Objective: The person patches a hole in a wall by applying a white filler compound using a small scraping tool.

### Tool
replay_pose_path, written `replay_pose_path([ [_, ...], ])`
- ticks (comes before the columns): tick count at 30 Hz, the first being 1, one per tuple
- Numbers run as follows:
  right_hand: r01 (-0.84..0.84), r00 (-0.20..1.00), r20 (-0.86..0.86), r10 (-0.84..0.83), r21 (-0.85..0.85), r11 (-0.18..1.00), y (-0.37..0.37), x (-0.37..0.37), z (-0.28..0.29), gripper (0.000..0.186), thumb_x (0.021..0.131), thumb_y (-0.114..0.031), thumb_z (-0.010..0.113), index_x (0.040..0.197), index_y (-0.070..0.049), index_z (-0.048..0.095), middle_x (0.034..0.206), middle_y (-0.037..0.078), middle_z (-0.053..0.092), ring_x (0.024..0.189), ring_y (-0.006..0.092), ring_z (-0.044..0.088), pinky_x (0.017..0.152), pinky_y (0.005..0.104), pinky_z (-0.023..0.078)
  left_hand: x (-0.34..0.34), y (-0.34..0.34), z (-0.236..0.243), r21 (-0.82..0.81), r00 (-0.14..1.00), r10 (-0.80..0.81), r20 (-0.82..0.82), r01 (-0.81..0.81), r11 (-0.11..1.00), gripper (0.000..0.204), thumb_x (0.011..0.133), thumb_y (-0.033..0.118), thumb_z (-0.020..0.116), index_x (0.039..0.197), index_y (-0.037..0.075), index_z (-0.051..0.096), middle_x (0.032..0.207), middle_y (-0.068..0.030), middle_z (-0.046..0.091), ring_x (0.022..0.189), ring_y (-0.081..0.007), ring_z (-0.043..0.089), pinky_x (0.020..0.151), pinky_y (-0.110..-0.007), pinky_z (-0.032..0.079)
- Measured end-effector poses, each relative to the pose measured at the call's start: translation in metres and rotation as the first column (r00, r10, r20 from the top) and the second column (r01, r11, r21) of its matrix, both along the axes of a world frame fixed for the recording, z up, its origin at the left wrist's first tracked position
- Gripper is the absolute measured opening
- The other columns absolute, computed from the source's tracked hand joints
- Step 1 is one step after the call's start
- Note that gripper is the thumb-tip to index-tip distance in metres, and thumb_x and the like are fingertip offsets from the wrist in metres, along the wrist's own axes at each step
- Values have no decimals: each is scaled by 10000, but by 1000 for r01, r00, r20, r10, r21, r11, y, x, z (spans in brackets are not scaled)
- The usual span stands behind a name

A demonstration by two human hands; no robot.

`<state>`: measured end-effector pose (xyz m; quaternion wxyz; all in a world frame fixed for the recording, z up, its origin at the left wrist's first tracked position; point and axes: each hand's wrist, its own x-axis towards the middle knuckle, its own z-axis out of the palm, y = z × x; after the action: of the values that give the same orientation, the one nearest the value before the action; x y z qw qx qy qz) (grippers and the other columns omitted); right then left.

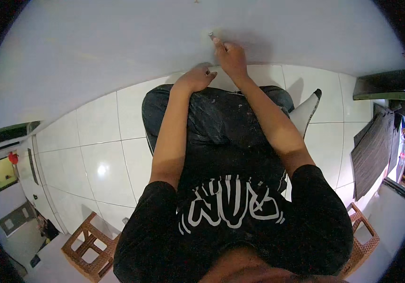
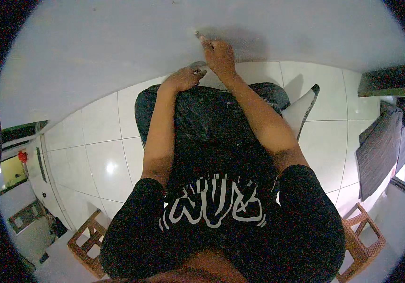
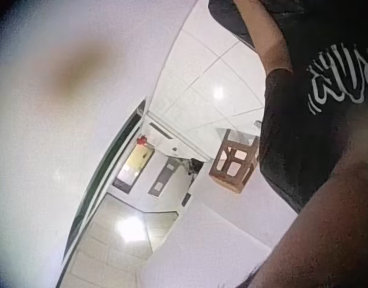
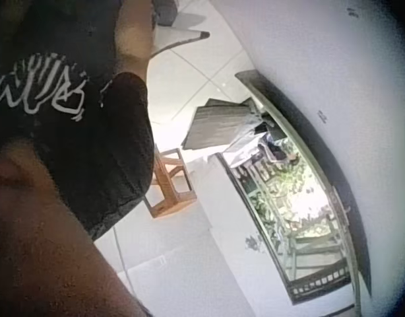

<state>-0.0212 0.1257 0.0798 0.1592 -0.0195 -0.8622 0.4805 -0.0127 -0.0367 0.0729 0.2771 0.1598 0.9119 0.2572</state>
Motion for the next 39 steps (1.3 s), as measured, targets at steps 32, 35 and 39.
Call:
replay_pose_path([
  [32,40,995,98,-22,-186,982,-28,9,6,605,1001,-464,497,650,25,438,573,52,351,570,155,351,539,396,338,7,-2,29,-18,999,-6,34,7,1000,547,964,414,517,1323,3,549,1339,-240,556,1249,-390,522,1046,-431,416],
  [35,61,997,62,-54,-121,991,-23,4,2,616,995,-495,473,662,21,518,590,137,450,585,274,460,588,448,392,13,3,31,21,997,74,17,-74,997,511,962,413,521,1193,-28,635,1321,-241,569,1241,-393,525,1041,-429,416],
  [39,46,996,85,-34,-145,988,-27,6,6,649,988,-522,455,656,20,589,569,208,532,547,385,543,615,494,439,4,-2,17,-53,999,-24,34,26,998,556,979,454,493,1404,96,475,1146,-220,677,1056,-349,663,961,-465,463],
])
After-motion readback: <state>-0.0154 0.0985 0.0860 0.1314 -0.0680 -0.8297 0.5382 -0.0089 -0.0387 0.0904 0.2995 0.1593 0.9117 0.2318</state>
